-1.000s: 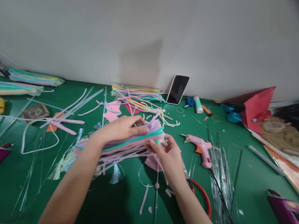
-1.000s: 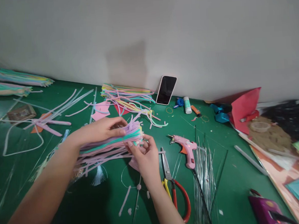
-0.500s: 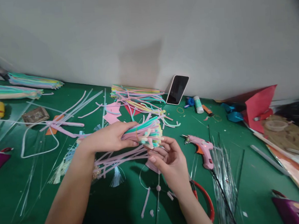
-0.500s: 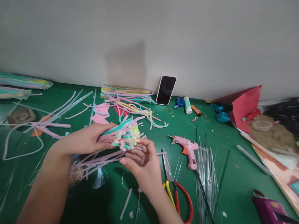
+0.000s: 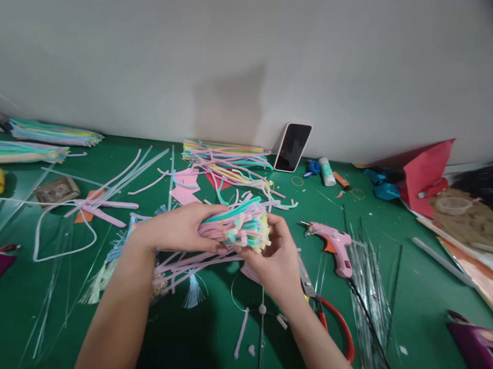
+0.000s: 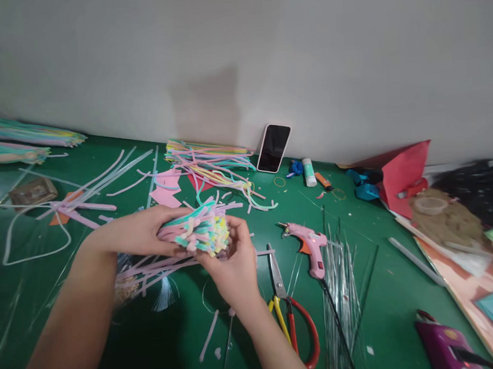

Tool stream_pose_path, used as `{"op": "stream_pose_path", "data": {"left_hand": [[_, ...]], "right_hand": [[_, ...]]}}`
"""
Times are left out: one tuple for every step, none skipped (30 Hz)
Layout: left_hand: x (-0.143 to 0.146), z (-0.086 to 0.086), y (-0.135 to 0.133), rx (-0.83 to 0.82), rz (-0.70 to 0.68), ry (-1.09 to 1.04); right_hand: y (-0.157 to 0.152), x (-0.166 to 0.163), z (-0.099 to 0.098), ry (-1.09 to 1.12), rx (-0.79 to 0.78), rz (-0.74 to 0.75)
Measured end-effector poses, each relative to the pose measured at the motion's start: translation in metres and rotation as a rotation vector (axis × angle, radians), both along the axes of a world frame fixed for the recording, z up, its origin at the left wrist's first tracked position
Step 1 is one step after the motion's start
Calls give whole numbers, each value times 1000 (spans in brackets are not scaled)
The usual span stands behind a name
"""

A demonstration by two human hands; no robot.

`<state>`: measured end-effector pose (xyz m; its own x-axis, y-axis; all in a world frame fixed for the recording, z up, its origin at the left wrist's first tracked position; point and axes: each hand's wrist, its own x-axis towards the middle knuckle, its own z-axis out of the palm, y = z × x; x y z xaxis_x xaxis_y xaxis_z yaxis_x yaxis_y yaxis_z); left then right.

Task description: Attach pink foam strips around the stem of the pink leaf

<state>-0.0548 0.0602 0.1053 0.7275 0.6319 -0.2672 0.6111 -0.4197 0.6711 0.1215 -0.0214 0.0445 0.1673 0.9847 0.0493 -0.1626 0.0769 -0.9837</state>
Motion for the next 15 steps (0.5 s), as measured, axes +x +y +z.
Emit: {"op": "stream_pose_path", "data": {"left_hand": [[2, 2, -1, 8, 27, 11], [3, 4, -3, 28, 58, 27], [5, 5, -4, 57, 91, 47], [6, 6, -5, 88, 117, 68], [7, 6, -6, 116, 133, 86], [8, 7, -7, 139, 141, 96], [8, 6, -7, 153, 142, 96], [8, 6, -7, 161, 138, 89], [7, 5, -8, 165, 131, 77], [6, 4, -7, 164, 122, 61], [5, 3, -7, 161, 111, 44], [3, 2, -7, 155, 98, 27], [2, 1, -7, 150, 83, 9], [0, -1, -6, 148, 70, -10], [-2, -2, -6, 150, 60, -27]], "right_hand": [[1, -1, 1, -1, -2, -14], [2, -3, 3, 2, -9, -30], [2, -4, 5, 10, -16, -46], [2, -5, 6, 19, -20, -58], [2, -6, 8, 28, -22, -66], [2, -7, 9, 36, -19, -68], [1, -8, 10, 43, -11, -63], [0, -8, 11, 49, 0, -53], [-1, -8, 11, 56, 14, -41], [-2, -9, 11, 61, 28, -27], [-4, -9, 11, 66, 42, -17], [-5, -9, 11, 68, 55, -7], [-7, -9, 11, 67, 66, 2], [-8, -9, 10, 67, 76, 12], [-10, -9, 10, 68, 83, 23]]}}
